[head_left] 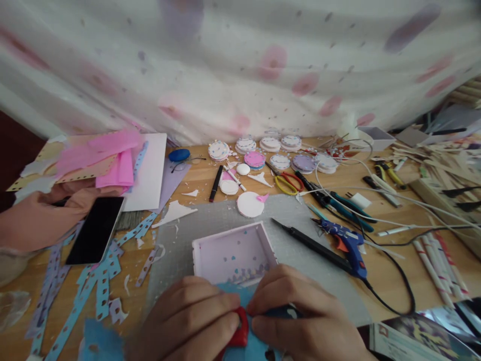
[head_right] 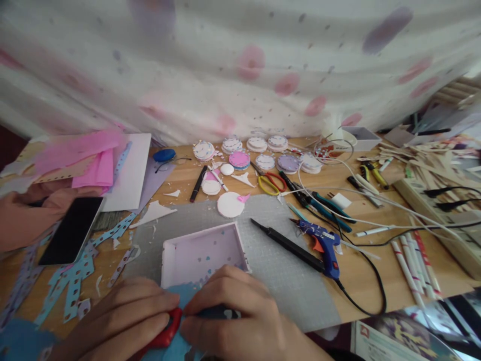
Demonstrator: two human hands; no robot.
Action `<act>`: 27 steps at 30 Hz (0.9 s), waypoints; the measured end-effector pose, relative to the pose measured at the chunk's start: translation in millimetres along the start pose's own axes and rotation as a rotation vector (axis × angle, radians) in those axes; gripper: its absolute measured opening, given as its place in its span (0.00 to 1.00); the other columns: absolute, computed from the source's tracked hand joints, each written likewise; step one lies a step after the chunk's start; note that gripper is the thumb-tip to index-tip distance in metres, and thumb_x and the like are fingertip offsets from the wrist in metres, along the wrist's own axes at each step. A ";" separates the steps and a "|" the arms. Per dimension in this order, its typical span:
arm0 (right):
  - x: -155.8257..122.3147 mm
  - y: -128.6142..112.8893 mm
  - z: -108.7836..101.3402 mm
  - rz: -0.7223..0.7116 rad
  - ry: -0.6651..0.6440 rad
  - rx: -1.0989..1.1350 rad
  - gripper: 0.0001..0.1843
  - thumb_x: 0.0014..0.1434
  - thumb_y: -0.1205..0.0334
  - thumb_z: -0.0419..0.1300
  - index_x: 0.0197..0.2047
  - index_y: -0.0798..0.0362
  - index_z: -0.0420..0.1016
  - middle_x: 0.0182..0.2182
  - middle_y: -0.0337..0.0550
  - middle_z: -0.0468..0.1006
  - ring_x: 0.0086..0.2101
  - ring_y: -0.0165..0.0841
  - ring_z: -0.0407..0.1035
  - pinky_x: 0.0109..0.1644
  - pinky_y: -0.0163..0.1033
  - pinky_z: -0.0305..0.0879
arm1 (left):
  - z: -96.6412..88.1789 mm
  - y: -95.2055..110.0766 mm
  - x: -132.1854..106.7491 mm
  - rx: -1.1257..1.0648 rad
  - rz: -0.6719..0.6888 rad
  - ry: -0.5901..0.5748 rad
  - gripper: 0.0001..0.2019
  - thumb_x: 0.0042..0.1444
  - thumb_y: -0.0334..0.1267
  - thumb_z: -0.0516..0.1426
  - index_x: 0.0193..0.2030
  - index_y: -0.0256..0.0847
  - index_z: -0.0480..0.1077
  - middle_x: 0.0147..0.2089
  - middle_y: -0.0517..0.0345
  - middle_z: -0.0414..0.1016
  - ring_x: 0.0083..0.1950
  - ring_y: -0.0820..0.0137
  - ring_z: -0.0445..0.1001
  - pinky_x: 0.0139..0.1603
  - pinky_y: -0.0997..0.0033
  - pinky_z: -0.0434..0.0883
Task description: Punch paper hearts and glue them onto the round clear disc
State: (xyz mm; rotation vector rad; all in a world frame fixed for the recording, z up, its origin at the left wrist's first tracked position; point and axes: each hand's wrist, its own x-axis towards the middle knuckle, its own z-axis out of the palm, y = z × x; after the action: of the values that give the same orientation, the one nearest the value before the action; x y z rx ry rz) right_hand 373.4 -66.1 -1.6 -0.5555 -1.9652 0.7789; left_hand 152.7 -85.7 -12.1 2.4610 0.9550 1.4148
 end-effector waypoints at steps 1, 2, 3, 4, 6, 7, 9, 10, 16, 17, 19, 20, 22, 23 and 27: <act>-0.5 -0.1 -0.5 0.001 -0.001 0.001 0.14 0.63 0.70 0.62 0.51 0.47 0.77 0.36 0.43 0.82 0.36 0.33 0.77 0.41 0.36 0.76 | -3.8 -1.4 4.1 -0.007 0.022 -0.007 0.19 0.64 0.38 0.57 0.61 0.49 0.69 0.35 0.54 0.85 0.32 0.63 0.84 0.35 0.65 0.81; -0.9 -0.3 -0.8 0.012 -0.001 0.004 0.13 0.63 0.69 0.62 0.50 0.47 0.76 0.36 0.43 0.82 0.36 0.33 0.77 0.41 0.36 0.76 | -7.7 -2.1 8.5 -0.011 0.018 -0.043 0.17 0.64 0.37 0.57 0.60 0.49 0.70 0.36 0.54 0.86 0.34 0.63 0.84 0.36 0.66 0.82; -1.2 -0.6 -0.8 0.040 0.006 0.007 0.12 0.63 0.69 0.62 0.49 0.48 0.76 0.36 0.43 0.82 0.36 0.32 0.77 0.41 0.36 0.76 | -11.4 -2.1 13.2 -0.010 0.004 -0.069 0.15 0.64 0.37 0.57 0.57 0.50 0.71 0.37 0.56 0.86 0.34 0.64 0.84 0.37 0.66 0.82; -1.3 -0.9 -0.6 0.062 0.019 0.015 0.11 0.63 0.69 0.62 0.48 0.49 0.76 0.35 0.42 0.82 0.36 0.32 0.77 0.41 0.35 0.76 | -14.6 -1.6 17.9 -0.013 -0.011 -0.131 0.13 0.64 0.37 0.57 0.55 0.50 0.72 0.38 0.57 0.85 0.36 0.65 0.84 0.39 0.67 0.82; -0.5 -0.9 0.8 0.062 0.044 0.032 0.09 0.63 0.69 0.62 0.46 0.51 0.76 0.34 0.43 0.81 0.35 0.32 0.76 0.40 0.35 0.75 | -18.0 0.0 26.0 -0.023 -0.026 -0.175 0.11 0.64 0.38 0.58 0.52 0.48 0.72 0.39 0.59 0.85 0.37 0.68 0.83 0.41 0.70 0.81; 0.3 -0.5 1.7 0.051 0.053 0.039 0.08 0.64 0.70 0.61 0.46 0.52 0.76 0.34 0.44 0.81 0.35 0.31 0.75 0.39 0.34 0.74 | -18.0 0.7 28.7 -0.047 -0.039 -0.194 0.10 0.63 0.39 0.59 0.51 0.46 0.72 0.38 0.60 0.85 0.37 0.69 0.83 0.42 0.72 0.80; 2.4 1.2 3.9 0.046 0.055 0.064 0.09 0.64 0.73 0.58 0.45 0.54 0.76 0.35 0.46 0.79 0.34 0.31 0.74 0.38 0.33 0.72 | -15.2 1.4 29.6 -0.144 -0.128 -0.231 0.13 0.62 0.44 0.60 0.51 0.44 0.71 0.36 0.60 0.84 0.36 0.72 0.82 0.41 0.78 0.78; 3.2 2.4 5.1 0.067 0.057 0.086 0.10 0.63 0.75 0.57 0.45 0.54 0.76 0.35 0.47 0.79 0.34 0.30 0.74 0.37 0.32 0.71 | -12.8 1.2 27.5 -0.200 -0.211 -0.260 0.14 0.61 0.46 0.61 0.51 0.44 0.71 0.36 0.61 0.83 0.36 0.72 0.81 0.40 0.80 0.77; 0.7 8.3 10.0 0.498 0.003 0.206 0.01 0.63 0.66 0.60 0.39 0.52 0.72 0.33 0.41 0.76 0.34 0.31 0.71 0.38 0.33 0.68 | 2.4 -6.7 -0.9 -0.398 -0.782 -0.366 0.09 0.60 0.46 0.61 0.45 0.49 0.75 0.41 0.63 0.80 0.43 0.69 0.78 0.47 0.78 0.73; 0.0 8.9 10.1 0.561 -0.021 0.237 0.03 0.63 0.63 0.60 0.41 0.52 0.71 0.35 0.42 0.76 0.35 0.32 0.71 0.39 0.34 0.68 | 4.7 -8.7 -3.5 -0.442 -0.847 -0.380 0.08 0.61 0.46 0.60 0.42 0.47 0.75 0.39 0.62 0.79 0.42 0.69 0.77 0.46 0.78 0.73; -0.3 10.0 9.9 0.638 -0.062 0.286 0.13 0.62 0.58 0.61 0.49 0.51 0.69 0.40 0.44 0.77 0.39 0.34 0.72 0.42 0.36 0.70 | 8.6 -12.5 -5.4 -0.519 -0.931 -0.405 0.11 0.62 0.48 0.58 0.38 0.44 0.74 0.36 0.60 0.77 0.40 0.69 0.75 0.45 0.75 0.74; 0.3 10.7 9.6 0.664 -0.092 0.290 0.18 0.61 0.57 0.63 0.53 0.51 0.68 0.43 0.45 0.77 0.42 0.36 0.72 0.45 0.38 0.70 | 10.1 -13.8 -5.3 -0.548 -0.952 -0.413 0.12 0.62 0.49 0.58 0.36 0.43 0.74 0.35 0.60 0.76 0.39 0.69 0.75 0.44 0.75 0.74; 3.1 12.7 8.9 0.709 -0.167 0.277 0.25 0.58 0.54 0.65 0.57 0.50 0.68 0.48 0.46 0.77 0.46 0.39 0.72 0.49 0.42 0.70 | 12.3 -15.2 -5.1 -0.607 -0.983 -0.439 0.13 0.61 0.50 0.58 0.37 0.42 0.73 0.34 0.59 0.75 0.38 0.68 0.74 0.43 0.74 0.74; 5.1 14.2 8.6 0.728 -0.202 0.289 0.25 0.57 0.54 0.66 0.57 0.50 0.70 0.48 0.46 0.78 0.46 0.40 0.72 0.50 0.42 0.70 | 13.0 -15.3 -5.8 -0.634 -1.006 -0.449 0.14 0.61 0.51 0.58 0.39 0.42 0.74 0.35 0.58 0.75 0.40 0.68 0.75 0.43 0.74 0.75; 12.1 22.6 7.5 0.790 -0.278 0.485 0.24 0.56 0.57 0.67 0.56 0.51 0.74 0.49 0.46 0.80 0.48 0.40 0.74 0.53 0.43 0.70 | 15.0 -13.7 -14.5 -0.673 -1.075 -0.445 0.16 0.62 0.50 0.57 0.52 0.44 0.72 0.46 0.53 0.78 0.49 0.63 0.77 0.49 0.70 0.75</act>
State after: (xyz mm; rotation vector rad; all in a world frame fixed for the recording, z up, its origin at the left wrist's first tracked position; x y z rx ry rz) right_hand 362.7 -44.7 -13.4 -0.9710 -1.6722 1.8434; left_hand 153.7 -80.8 -36.5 1.2851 1.1414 0.6054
